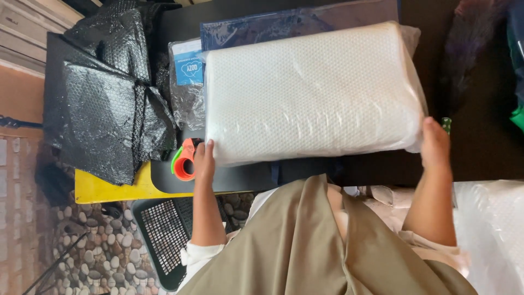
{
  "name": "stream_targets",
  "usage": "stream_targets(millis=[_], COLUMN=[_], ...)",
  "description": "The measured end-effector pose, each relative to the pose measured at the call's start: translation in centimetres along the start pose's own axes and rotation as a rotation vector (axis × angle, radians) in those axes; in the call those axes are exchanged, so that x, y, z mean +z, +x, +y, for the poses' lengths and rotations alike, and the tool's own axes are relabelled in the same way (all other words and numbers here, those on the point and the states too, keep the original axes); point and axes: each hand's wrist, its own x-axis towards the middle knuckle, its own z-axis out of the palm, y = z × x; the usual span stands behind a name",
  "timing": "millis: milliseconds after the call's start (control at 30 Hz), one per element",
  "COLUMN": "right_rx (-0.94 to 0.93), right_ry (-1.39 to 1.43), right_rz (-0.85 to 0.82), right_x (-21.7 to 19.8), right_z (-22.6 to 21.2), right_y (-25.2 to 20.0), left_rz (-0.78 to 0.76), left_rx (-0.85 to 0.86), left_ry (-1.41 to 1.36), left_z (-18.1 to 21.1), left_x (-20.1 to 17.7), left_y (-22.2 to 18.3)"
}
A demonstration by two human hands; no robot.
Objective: The person cleans a blue bag with a duster, unfolds the bag, and then places a white pillow inside the bag before zipping it closed.
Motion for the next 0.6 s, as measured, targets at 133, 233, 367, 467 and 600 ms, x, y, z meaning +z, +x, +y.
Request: stream_targets(millis=[133, 233, 367, 467, 600], right_rx=[-0.155, -0.379, -0.736, -0.033, -0.006], right_ry=[0.444, 0.505, 0.594, 1.394, 0.535], right_rz=[0.003, -0.053, -0.125, 0.001, -0.291], right_x=[-8.5, -9.3, -7.4, -4.5, 2.0], right_z=[-1.9, -10.8, -19.6, -16.1, -19.0], right_y=[-2.3, -4.9, -5.5, -1.5, -1.6], left_rz=[-0.032, -0.374, -0.287, -0.150, -0.205], left_rx=[0.400, 0.773, 0.695, 0.569, 0.354], left_ry=[-0.218, -0.582, -0.555, -0.504, -0.102], left_z=[-1.7, 0.8, 8.6, 11.6, 6.1], left_x=[-7.4, -10.5, -7.7, -4.8, 1.5], left_y=[-1.5, -2.8, -3.8, -2.1, 7.5])
